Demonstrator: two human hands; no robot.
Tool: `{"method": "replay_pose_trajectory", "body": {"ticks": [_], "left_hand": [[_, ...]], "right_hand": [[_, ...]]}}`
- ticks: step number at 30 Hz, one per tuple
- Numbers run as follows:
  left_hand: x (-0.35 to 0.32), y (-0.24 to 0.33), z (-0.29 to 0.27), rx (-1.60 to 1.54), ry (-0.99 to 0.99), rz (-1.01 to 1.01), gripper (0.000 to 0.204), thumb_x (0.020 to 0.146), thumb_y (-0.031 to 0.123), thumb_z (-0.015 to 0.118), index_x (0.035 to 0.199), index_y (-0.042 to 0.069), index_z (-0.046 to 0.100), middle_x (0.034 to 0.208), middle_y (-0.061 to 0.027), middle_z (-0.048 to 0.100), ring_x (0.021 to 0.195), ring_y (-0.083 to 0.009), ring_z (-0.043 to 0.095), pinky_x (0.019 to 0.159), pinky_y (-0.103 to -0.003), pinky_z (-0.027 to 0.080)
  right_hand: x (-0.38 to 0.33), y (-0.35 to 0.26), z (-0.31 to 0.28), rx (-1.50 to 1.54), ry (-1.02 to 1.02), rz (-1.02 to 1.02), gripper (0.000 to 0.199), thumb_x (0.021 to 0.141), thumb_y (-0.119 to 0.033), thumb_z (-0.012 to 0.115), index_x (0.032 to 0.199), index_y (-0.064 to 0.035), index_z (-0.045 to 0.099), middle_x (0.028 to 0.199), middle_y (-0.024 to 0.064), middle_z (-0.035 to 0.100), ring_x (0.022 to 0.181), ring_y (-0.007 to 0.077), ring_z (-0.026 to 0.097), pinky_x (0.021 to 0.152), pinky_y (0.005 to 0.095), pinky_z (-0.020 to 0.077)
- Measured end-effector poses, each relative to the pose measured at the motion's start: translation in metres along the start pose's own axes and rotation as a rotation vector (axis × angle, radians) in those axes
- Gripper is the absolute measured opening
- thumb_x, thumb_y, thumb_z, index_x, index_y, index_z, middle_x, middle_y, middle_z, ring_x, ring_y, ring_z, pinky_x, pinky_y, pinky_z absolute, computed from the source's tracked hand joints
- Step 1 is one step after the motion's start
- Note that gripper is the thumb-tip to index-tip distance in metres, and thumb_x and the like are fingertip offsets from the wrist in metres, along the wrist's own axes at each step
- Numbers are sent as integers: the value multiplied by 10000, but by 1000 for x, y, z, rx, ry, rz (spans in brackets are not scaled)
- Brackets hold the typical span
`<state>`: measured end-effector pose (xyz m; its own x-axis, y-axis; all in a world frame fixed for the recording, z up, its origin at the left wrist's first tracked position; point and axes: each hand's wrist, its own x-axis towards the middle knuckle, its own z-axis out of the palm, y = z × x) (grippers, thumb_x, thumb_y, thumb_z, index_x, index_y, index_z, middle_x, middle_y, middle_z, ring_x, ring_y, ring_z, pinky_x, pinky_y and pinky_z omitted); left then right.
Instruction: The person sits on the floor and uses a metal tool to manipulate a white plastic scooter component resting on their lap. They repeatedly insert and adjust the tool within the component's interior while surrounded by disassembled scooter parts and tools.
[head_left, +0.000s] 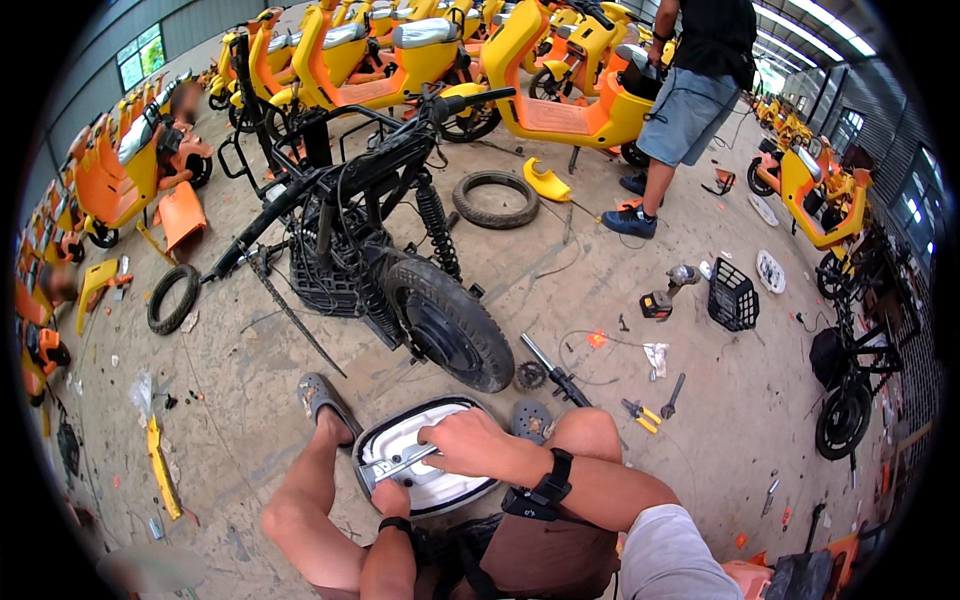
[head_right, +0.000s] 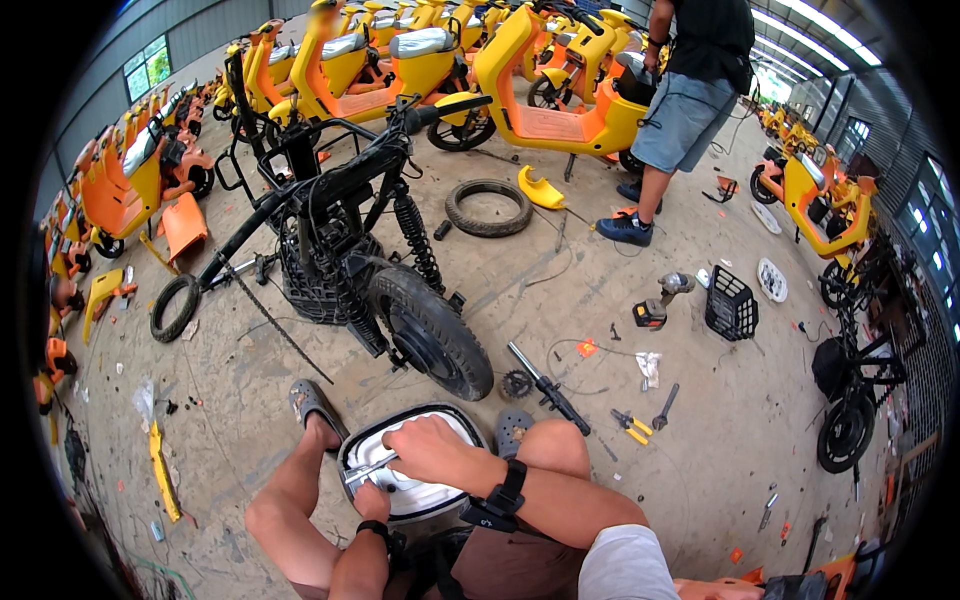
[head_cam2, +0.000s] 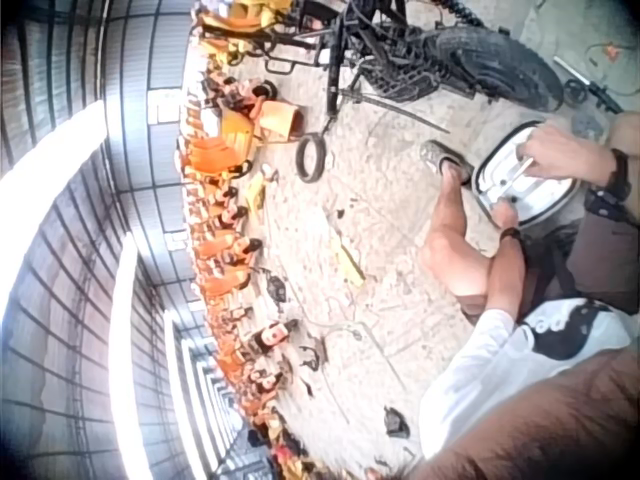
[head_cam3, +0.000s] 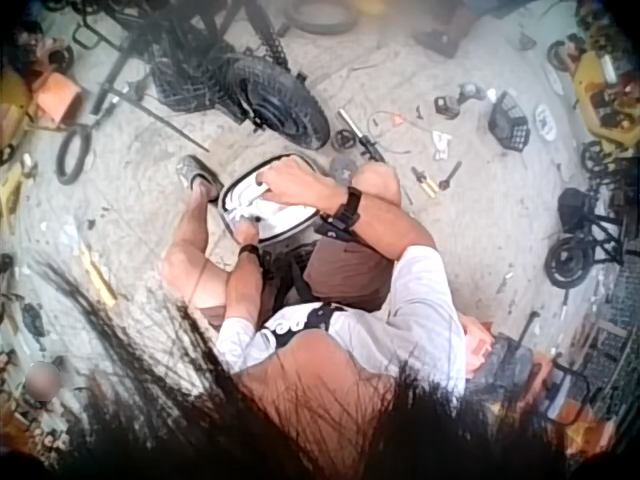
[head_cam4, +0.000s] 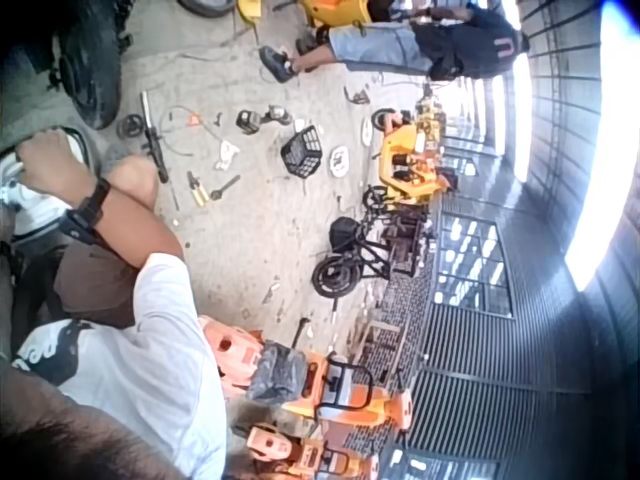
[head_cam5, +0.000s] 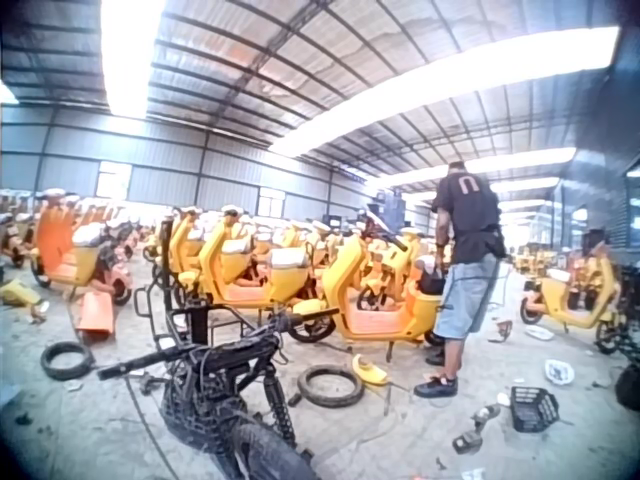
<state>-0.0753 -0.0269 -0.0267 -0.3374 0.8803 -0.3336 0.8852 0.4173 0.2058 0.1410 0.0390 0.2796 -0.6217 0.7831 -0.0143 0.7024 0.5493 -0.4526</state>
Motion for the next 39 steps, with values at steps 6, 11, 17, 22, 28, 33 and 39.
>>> {"method": "replay_pose_trajectory", "body": {"ticks": [6, 11, 17, 22, 28, 33, 39], "left_hand": [[5, -2, -1, 9, -52, -4, 177, 848, 153, 581, 907, 9, 665, 935, -210, 692, 898, -390, 681, 781, -488, 553], [5, -6, 9, -7, -4, -11, 200, 846, 187, 604, 917, 12, 668, 925, -205, 690, 884, -385, 679, 778, -494, 547], [6, -8, 14, -37, 85, -39, 195, 834, 189, 603, 873, 43, 726, 893, -176, 703, 845, -365, 694, 755, -455, 559], [6, -10, 16, -20, 61, -36, 182, 830, 194, 616, 926, 75, 715, 882, -148, 705, 837, -352, 693, 745, -458, 554], [8, -15, 24, -28, 9, -32, 219, 836, 190, 600, 990, 89, 718, 910, -144, 709, 871, -332, 689, 765, -444, 544], [12, -12, 19, -101, 5, -72, 195, 806, 151, 616, 949, 66, 718, 924, -160, 704, 906, -357, 678, 795, -457, 542], [8, -11, 18, -152, 17, -99, 198, 792, 165, 631, 934, 50, 708, 923, -180, 700, 913, -372, 675, 811, -470, 540]], "right_hand": [[0, -2, -1, 9, -31, 24, 310, 804, -300, 716, 1011, -70, 704, 756, 172, 684, 757, 341, 675, 671, 444, 516], [1, -3, 0, 10, -51, 23, 311, 807, -304, 713, 1011, -70, 704, 759, 177, 683, 754, 343, 673, 668, 446, 514], [4, -5, 1, -3, -76, 39, 303, 817, -314, 698, 1007, -77, 707, 767, 166, 689, 745, 344, 670, 668, 445, 514], [4, -6, -2, -12, -78, 43, 304, 830, -334, 682, 1012, -92, 706, 763, 156, 688, 740, 338, 670, 656, 437, 515], [4, -5, -2, 17, -55, 27, 310, 835, -335, 678, 1029, -95, 702, 763, 145, 689, 750, 340, 670, 664, 437, 519], [4, -5, -2, 18, -57, 35, 305, 831, -334, 682, 1021, -96, 700, 774, 149, 691, 754, 344, 670, 669, 439, 520], [3, -5, -2, 2, -75, 39, 328, 850, -363, 667, 1047, -102, 696, 785, 138, 696, 770, 334, 671, 668, 444, 513]]}}
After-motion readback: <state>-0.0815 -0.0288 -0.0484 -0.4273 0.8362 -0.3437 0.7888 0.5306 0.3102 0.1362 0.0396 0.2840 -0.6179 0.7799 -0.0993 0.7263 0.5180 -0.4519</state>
